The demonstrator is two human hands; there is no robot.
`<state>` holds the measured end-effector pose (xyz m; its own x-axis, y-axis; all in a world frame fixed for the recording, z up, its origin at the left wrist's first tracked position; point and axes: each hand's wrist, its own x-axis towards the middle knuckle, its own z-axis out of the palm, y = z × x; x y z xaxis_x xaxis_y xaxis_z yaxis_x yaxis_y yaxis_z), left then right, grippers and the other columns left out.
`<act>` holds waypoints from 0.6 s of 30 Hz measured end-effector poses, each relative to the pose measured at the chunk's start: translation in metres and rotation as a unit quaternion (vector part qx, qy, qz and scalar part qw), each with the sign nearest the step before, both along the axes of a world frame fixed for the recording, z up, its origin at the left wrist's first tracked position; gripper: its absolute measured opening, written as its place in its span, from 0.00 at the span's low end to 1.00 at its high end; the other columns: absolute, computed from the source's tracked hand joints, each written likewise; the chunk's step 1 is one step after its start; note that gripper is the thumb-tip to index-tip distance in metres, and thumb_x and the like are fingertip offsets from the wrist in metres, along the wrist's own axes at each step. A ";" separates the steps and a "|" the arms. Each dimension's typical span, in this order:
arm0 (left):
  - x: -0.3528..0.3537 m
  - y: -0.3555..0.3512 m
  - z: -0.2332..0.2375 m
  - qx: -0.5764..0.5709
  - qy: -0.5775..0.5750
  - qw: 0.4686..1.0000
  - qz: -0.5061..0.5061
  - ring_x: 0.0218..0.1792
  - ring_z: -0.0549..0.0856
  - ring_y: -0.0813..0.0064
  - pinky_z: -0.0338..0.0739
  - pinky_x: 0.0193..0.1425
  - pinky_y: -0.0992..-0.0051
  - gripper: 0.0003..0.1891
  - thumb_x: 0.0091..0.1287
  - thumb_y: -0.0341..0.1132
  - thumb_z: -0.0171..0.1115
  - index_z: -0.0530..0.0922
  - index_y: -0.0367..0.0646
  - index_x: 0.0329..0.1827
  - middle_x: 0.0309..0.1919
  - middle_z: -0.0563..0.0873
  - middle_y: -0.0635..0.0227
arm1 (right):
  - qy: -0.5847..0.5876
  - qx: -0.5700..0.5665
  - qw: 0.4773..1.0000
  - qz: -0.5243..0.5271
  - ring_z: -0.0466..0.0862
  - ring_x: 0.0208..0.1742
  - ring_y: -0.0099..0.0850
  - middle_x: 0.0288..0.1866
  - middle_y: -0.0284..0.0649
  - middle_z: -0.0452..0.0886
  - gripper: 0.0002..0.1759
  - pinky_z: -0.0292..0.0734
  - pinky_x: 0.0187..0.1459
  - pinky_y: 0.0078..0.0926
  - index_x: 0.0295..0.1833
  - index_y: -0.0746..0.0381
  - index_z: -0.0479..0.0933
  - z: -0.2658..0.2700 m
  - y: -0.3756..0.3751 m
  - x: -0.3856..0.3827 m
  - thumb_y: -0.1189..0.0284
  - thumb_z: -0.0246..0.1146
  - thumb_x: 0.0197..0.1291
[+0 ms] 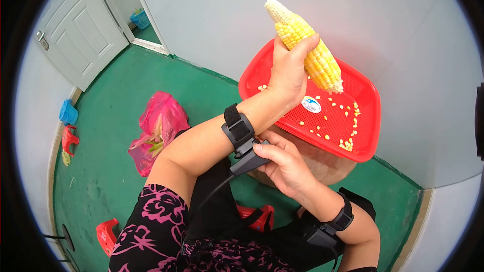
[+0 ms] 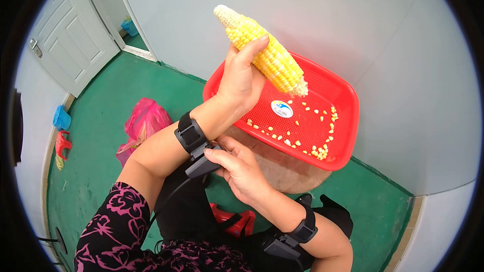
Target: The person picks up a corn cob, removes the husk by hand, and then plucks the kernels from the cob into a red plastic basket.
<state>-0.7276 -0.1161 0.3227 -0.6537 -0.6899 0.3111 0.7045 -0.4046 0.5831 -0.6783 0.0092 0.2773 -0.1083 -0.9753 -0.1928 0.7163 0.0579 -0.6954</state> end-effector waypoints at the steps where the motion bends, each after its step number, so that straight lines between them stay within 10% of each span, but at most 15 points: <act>1: 0.000 0.000 -0.001 0.013 0.001 1.000 -0.016 0.47 0.73 0.73 0.68 0.55 0.66 0.17 0.60 0.29 0.59 0.65 0.43 0.50 0.42 0.73 0.69 | -0.014 0.001 1.000 0.004 0.76 0.50 0.23 0.50 0.38 0.75 0.23 0.71 0.54 0.25 0.59 0.69 0.64 -0.001 0.001 0.000 0.73 0.57 0.59; 11: -0.001 -0.011 0.008 0.167 0.002 0.980 -0.112 0.50 0.73 0.66 0.65 0.61 0.60 0.15 0.61 0.34 0.57 0.67 0.42 0.48 0.46 0.74 0.66 | -0.031 -0.019 0.999 0.003 0.77 0.51 0.25 0.52 0.41 0.75 0.26 0.73 0.53 0.27 0.62 0.70 0.61 -0.003 0.000 -0.001 0.71 0.56 0.61; 18: -0.001 -0.005 0.008 -0.050 0.005 0.996 0.072 0.45 0.74 0.75 0.71 0.51 0.70 0.22 0.58 0.29 0.62 0.62 0.39 0.52 0.42 0.73 0.66 | 0.111 -0.011 0.993 -0.032 0.77 0.50 0.26 0.52 0.41 0.75 0.27 0.72 0.53 0.25 0.59 0.69 0.64 0.001 -0.007 -0.005 0.71 0.64 0.56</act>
<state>-0.7290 -0.1214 0.3307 -0.5477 -0.7408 0.3890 0.7563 -0.2395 0.6088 -0.6832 0.0024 0.2781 -0.2086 -0.9684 -0.1366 0.5467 0.0003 -0.8373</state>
